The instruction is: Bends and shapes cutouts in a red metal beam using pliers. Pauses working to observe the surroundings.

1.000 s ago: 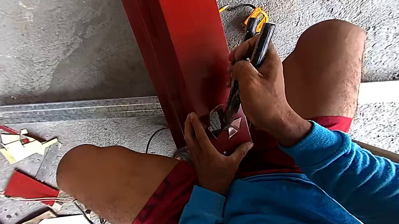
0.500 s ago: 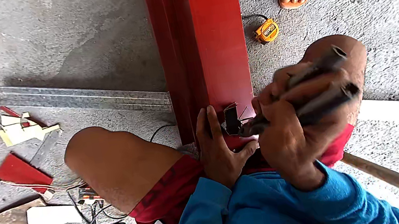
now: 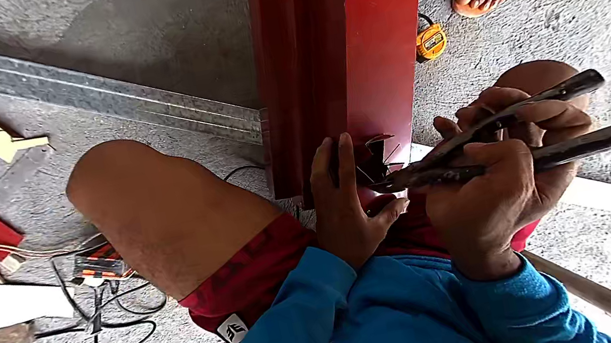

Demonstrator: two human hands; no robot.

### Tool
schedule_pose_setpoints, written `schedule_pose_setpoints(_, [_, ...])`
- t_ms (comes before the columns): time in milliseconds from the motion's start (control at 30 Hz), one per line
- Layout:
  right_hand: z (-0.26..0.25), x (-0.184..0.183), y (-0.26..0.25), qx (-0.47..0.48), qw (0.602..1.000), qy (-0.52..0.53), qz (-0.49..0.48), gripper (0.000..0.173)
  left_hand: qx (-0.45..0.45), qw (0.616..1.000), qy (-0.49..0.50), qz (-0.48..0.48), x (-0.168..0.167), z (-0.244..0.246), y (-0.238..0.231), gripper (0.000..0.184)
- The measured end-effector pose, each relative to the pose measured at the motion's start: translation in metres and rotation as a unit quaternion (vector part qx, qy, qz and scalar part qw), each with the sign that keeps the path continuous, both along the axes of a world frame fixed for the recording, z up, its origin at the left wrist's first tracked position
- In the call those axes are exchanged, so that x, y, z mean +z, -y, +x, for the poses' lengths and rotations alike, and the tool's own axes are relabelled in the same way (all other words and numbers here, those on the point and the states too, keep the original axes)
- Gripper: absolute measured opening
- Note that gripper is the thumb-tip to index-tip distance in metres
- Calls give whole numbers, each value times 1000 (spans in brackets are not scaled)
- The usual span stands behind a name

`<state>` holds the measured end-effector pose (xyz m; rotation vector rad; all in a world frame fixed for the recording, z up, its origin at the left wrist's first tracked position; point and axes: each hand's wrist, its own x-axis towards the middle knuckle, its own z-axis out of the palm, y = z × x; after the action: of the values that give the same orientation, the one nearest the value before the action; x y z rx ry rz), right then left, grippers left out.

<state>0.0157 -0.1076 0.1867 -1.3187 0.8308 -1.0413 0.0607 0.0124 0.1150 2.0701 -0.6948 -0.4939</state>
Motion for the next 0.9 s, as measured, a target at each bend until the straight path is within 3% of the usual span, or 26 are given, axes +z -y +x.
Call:
schedule_pose_setpoints(133, [7, -5, 1, -43, 999, -11, 4, 36, 7, 1000, -12, -20, 0, 0, 0, 106])
schedule_pose_setpoints(267, [5, 3, -3, -25, 999, -42, 20, 39, 13, 999, -29, -20, 1, -1, 1, 95])
schedule_pose_setpoints(433, [9, -1, 2, -73, 993, -58, 66, 31, 21, 998, -50, -37, 0, -2, 1, 97])
schedule_pose_setpoints(567, [4, 7, -8, -43, 995, -47, 75, 28, 20, 998, -54, -33, 1, -2, 1, 96])
schedule_pose_setpoints(733, [6, 12, -4, -65, 978, -29, 196, 17, 23, 998, -41, -34, 0, -2, 1, 96])
schedule_pose_setpoints(900, [6, 12, -1, -73, 969, -16, 234, 31, 24, 998, -44, -49, -1, -1, 0, 96])
